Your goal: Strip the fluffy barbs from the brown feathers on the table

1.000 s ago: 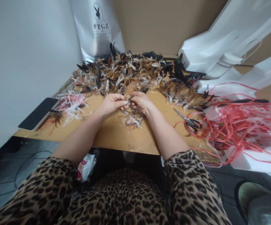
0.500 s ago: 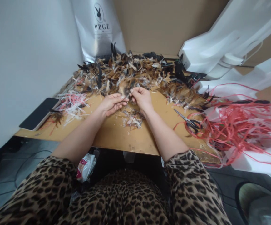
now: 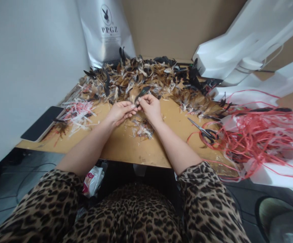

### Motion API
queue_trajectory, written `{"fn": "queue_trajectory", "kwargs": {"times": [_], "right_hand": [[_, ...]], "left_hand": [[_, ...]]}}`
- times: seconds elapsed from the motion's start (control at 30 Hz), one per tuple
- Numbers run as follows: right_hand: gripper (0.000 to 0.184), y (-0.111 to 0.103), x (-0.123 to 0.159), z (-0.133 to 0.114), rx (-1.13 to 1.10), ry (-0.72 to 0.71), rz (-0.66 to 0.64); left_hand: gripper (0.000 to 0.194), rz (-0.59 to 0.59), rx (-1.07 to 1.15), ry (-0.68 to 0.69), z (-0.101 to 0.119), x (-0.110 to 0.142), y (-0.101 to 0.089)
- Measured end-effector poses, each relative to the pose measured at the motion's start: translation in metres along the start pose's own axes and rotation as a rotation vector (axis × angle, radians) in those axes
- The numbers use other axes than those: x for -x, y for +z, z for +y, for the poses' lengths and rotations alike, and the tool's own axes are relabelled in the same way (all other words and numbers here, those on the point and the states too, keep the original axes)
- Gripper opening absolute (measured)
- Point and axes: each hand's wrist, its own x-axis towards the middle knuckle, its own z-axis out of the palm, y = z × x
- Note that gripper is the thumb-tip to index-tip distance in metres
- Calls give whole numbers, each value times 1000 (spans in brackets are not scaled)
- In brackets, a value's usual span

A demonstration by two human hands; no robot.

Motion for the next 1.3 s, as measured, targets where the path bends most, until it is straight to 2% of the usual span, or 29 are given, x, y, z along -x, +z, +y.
{"fn": "queue_trajectory", "kwargs": {"times": [0.13, 0.37, 0.77, 1.13, 1.3], "right_hand": [[27, 0, -1, 2, -25, 12, -7], [28, 0, -3, 9, 18, 2, -10], [29, -7, -13, 20, 10, -54, -88], [31, -10, -14, 16, -19, 10, -180], [32, -8, -13, 12, -26, 41, -145]], "left_hand": [[13, 83, -65, 102, -3, -3, 0], [26, 38, -179, 160, -5, -3, 1], [26, -28, -341, 167, -5, -8, -8], [26, -79, -306, 146, -6, -10, -9], [28, -82, -304, 127, -4, -9, -9]]}}
